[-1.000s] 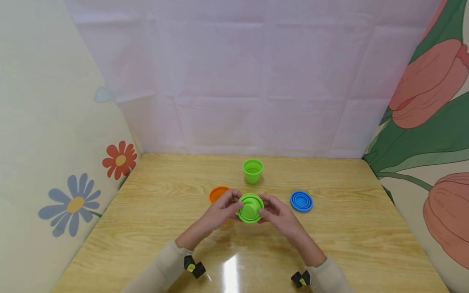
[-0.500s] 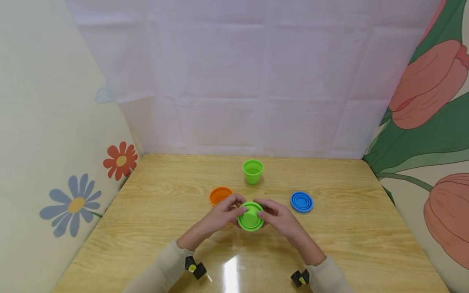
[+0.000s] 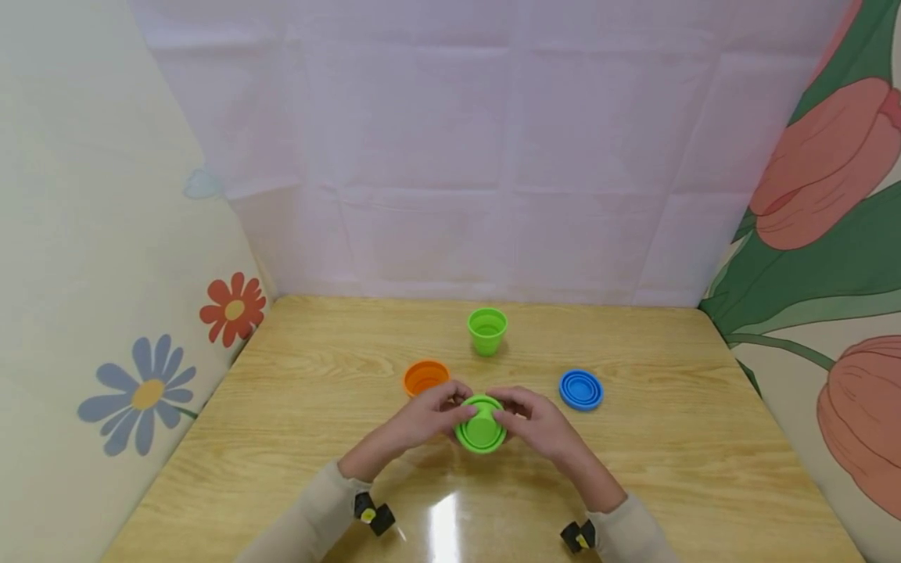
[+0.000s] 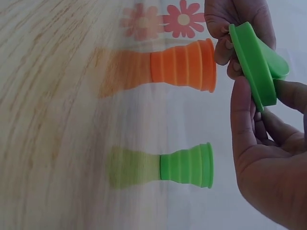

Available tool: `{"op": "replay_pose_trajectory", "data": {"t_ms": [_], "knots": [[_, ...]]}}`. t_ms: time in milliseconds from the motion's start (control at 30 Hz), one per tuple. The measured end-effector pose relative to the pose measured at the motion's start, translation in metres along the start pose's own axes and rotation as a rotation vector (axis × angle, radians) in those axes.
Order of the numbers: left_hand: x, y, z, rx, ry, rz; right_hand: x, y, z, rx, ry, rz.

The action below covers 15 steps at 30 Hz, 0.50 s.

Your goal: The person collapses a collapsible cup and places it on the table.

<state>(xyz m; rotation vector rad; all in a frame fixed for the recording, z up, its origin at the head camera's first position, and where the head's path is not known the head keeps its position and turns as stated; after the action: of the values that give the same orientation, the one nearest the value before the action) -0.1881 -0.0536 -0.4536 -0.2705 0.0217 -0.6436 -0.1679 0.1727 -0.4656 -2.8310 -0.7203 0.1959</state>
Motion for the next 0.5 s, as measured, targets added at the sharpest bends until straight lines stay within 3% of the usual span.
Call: {"op": "replay_pose_trajectory", "data": {"t_ms": [500], "knots": [[-0.0025, 0.0012, 0.0001, -0.148, 0.024, 0.007, -0.001, 0.006, -0.0003, 0.141, -0.025, 0.064]]}}
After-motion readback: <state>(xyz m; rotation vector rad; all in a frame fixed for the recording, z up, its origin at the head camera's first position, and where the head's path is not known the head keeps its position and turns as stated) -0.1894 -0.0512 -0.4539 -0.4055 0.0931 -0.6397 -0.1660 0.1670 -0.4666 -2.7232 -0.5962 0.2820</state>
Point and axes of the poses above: each hand's wrist, its own x-axis away from the middle knuckle, its own y-axis out of the palm, z = x × y, the point moved 1 cm from there along -x, towards the middle knuckle, and after that the axes turned 2 degrees about -z, right-handed, at the moved point
